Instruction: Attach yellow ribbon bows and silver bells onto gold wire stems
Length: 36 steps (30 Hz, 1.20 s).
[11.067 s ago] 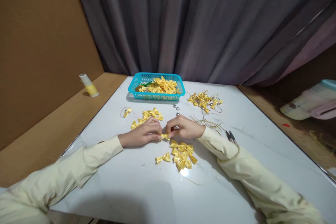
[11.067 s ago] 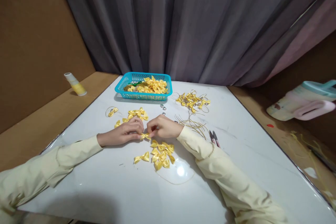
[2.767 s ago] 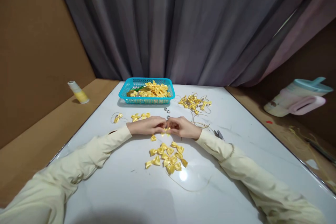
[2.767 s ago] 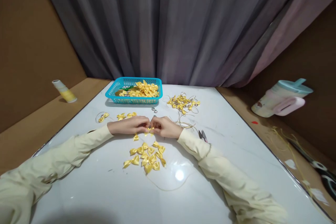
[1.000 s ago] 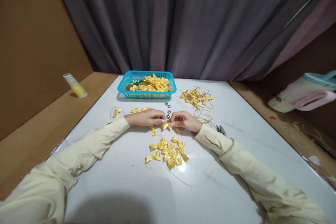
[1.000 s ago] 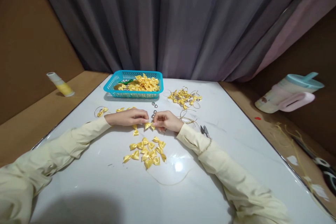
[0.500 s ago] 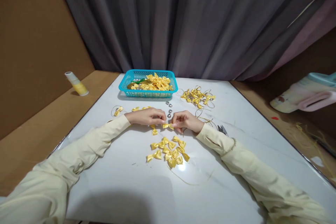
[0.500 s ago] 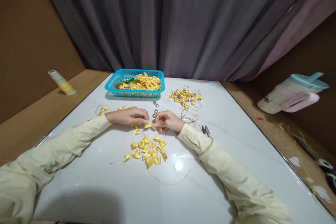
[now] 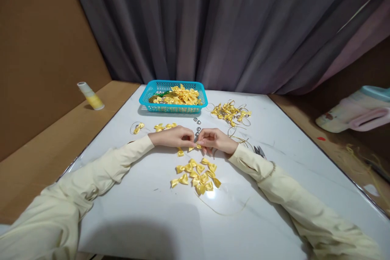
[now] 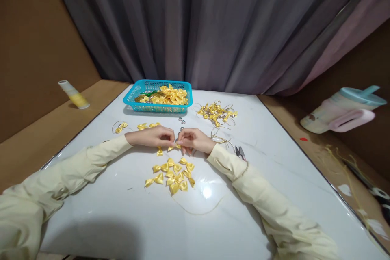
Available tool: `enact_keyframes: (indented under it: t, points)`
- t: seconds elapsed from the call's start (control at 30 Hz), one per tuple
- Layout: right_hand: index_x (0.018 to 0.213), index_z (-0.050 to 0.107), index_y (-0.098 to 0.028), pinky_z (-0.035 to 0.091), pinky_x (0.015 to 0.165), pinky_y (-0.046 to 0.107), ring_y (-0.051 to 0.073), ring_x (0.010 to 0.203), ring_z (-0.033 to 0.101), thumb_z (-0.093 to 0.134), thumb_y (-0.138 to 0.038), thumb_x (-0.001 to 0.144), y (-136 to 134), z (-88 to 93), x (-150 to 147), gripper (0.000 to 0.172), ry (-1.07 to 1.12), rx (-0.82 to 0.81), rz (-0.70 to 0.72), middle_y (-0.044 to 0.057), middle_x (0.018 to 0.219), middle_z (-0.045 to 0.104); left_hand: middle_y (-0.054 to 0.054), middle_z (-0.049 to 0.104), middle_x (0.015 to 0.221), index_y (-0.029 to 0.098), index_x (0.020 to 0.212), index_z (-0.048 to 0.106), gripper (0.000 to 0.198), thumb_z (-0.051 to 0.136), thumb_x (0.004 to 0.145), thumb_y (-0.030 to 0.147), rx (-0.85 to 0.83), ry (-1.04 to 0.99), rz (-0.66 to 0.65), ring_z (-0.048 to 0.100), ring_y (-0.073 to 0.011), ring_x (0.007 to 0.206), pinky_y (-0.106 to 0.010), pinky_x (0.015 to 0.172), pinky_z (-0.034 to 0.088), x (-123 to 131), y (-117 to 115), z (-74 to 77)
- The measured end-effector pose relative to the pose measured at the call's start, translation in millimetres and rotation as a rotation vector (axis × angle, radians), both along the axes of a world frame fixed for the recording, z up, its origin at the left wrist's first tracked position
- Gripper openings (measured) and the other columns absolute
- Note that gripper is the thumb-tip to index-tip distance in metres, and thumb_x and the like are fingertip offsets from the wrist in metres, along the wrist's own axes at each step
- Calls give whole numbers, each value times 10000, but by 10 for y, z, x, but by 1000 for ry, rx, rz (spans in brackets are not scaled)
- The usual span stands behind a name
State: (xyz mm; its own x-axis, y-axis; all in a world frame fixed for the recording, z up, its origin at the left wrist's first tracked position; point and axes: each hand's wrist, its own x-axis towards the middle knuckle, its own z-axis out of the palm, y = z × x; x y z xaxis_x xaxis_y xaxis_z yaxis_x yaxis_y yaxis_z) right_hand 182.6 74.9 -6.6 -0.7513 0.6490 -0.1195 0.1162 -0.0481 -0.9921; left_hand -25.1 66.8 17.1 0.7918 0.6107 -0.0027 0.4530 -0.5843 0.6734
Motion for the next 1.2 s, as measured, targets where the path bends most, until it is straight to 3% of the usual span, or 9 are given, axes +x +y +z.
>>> enact_keyframes:
  t: [0.37, 0.67, 0.87, 0.97, 1.1, 1.2]
  points:
    - [695, 534, -117, 380, 366, 129, 31, 356, 459, 708, -383, 695, -3, 27, -16, 319, -73, 15, 19, -39, 457, 562, 1, 568, 697, 129, 726, 555, 228, 520, 846, 319, -78, 33, -19, 488, -89, 609, -183, 573, 363, -17, 16, 16]
    - [808, 506, -140, 415, 318, 154, 63, 381, 521, 658, -415, 732, -24, 35, -46, 324, -27, -18, -10, -26, 577, 607, -23, 622, 835, 145, 843, 600, 231, 552, 818, 369, -83, 109, 39, 535, -121, 716, -209, 631, 390, -169, 104, 198]
    - [791, 535, -122, 410, 309, 143, 48, 352, 501, 652, -405, 735, -45, 71, -53, 311, -79, -38, -29, -26, 555, 605, -33, 603, 824, 142, 817, 584, 127, 520, 793, 250, 146, 312, 105, 536, -143, 749, -226, 674, 382, -396, 169, 384]
    - [797, 542, -121, 406, 306, 147, 50, 347, 501, 656, -417, 727, -38, 58, -49, 325, -80, -34, -29, -24, 556, 608, -38, 565, 843, 146, 828, 546, 150, 578, 687, 183, 125, 513, 84, 515, -158, 746, -225, 639, 374, -479, 126, 432]
    - [785, 544, -121, 408, 314, 152, 49, 345, 495, 658, -431, 721, -33, 57, -56, 336, -79, -32, -29, -27, 541, 602, -32, 539, 888, 174, 877, 522, 290, 567, 598, 109, 124, 638, 33, 491, -162, 743, -221, 607, 349, -467, 27, 400]
    - [770, 542, -122, 406, 323, 153, 48, 349, 493, 660, -428, 723, -39, 75, -63, 331, -80, -35, -31, -27, 531, 597, -17, 542, 829, 177, 785, 534, 200, 554, 597, 113, 211, 623, 45, 466, -146, 681, -224, 571, 310, -414, 1, 338]
